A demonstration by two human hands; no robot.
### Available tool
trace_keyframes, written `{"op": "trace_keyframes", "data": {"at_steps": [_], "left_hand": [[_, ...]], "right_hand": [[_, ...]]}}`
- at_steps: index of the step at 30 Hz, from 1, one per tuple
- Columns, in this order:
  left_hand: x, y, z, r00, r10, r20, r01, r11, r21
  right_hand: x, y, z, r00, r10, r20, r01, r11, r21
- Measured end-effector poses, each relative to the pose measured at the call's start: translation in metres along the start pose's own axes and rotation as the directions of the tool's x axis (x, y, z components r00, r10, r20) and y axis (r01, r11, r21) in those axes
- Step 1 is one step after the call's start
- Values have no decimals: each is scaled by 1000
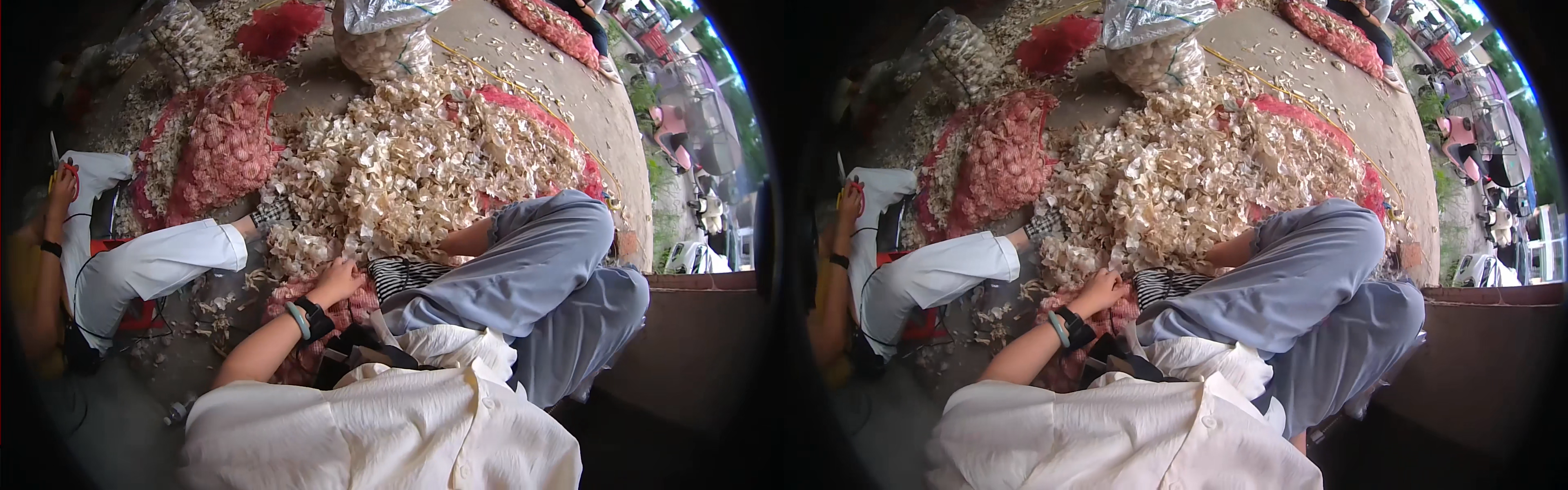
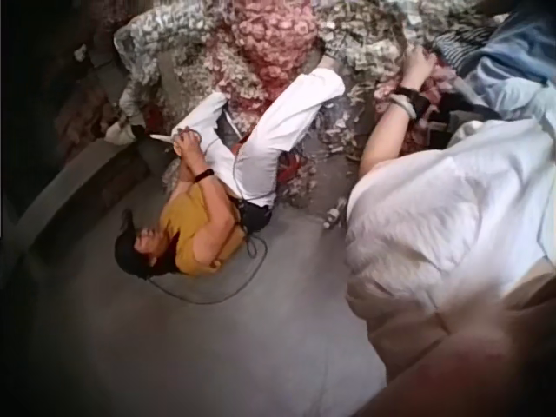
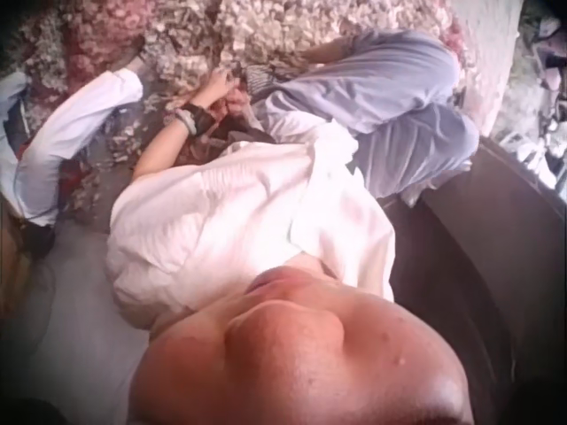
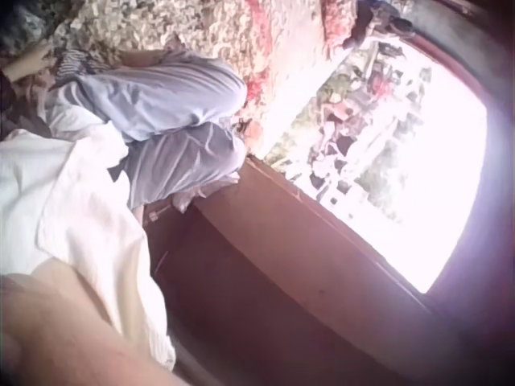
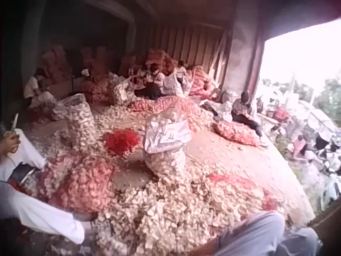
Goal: Trimming stems and roots from garlic bulbs using scissors.
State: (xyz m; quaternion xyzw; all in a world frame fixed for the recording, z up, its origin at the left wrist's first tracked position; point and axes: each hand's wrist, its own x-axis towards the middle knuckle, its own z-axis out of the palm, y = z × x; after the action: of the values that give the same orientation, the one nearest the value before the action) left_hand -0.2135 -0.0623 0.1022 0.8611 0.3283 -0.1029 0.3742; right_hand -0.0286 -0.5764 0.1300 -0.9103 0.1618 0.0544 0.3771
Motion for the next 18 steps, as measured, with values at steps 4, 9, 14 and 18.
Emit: {"op": "trace_keyframes", "data": {"at_steps": [4,9,14,18], "left_hand": [[7,-34,11,1000,-23,-4,22,984,-175],[9,-38,14,997,-79,-27,65,937,-343],[15,-33,17,992,-121,-22,106,932,-347],[32,-38,27,997,-49,-66,28,954,-298]], "right_hand": [[3,-17,10,1000,-23,11,24,999,-28],[-3,-11,3,1000,0,-8,0,1000,-31],[-12,2,-8,999,35,-19,-35,999,-24],[-23,17,-19,997,69,-34,-69,998,-12]]}}
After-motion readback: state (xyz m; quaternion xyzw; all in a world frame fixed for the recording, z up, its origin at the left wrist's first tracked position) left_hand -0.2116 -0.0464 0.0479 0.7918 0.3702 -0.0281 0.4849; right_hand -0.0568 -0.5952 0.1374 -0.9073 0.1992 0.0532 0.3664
